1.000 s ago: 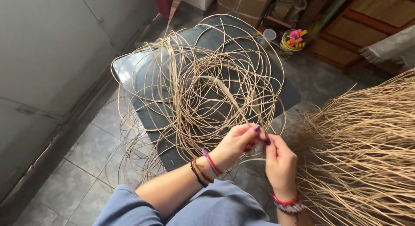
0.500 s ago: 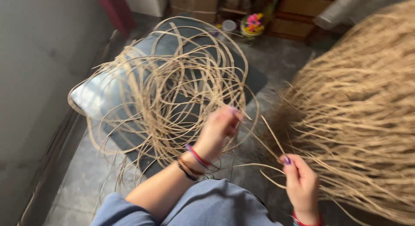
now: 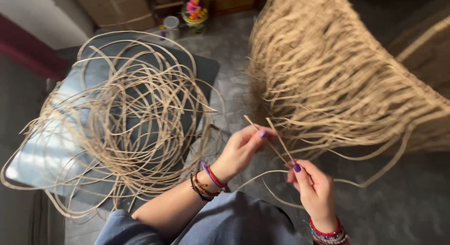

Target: Weaving long strands of natural fiber onto a large frame to create a furniture piece

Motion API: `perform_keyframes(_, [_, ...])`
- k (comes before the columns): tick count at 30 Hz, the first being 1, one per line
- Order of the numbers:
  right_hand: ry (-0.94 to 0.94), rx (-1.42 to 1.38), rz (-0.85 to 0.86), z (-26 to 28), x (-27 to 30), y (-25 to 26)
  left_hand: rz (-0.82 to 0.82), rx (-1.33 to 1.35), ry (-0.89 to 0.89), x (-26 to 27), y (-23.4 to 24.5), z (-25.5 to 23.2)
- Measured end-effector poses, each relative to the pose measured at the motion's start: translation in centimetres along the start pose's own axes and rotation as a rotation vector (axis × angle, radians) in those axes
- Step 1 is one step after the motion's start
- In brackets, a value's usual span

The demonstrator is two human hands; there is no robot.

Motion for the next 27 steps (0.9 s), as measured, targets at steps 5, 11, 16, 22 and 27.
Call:
perform_keyframes(5, [0.004, -0.042, 0.033, 0.2, 1.4, 2.8, 0.315, 0.021, 0.047, 0.0, -5.1, 1.5])
perform_keyframes(11, [0.006, 0.029, 0.026, -3.7, 3.9, 7.7, 0.263, 0.099, 0.025, -0.7, -9.9, 4.1])
perform_keyframes(16, [0.000, 0.193, -0.109, -7.4, 7.5, 14.6, 0.041, -0.088, -0.185, -1.9, -11.3, 2.0])
perform_keyframes(22, [-0.020, 0.339, -0.107, -10.8, 11.4, 21.7, -0.117, -0.386, -0.020, -1.8, -12.9, 3.3])
perform_keyframes(27, [0.068, 0.410, 0.020, -10.7, 11.9, 23.2, 0.150, -1.067, -0.520, 2.6, -21.4, 4.0])
Point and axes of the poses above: each hand's wrist, its own x-axis away from the middle knuckle, its own y-axis out of the back of the hand, z = x × y, the point moved 2 cm from there along -x, towards the middle knuckle, and after that the axes turned 15 degrees about x, right-handed, at the moved point
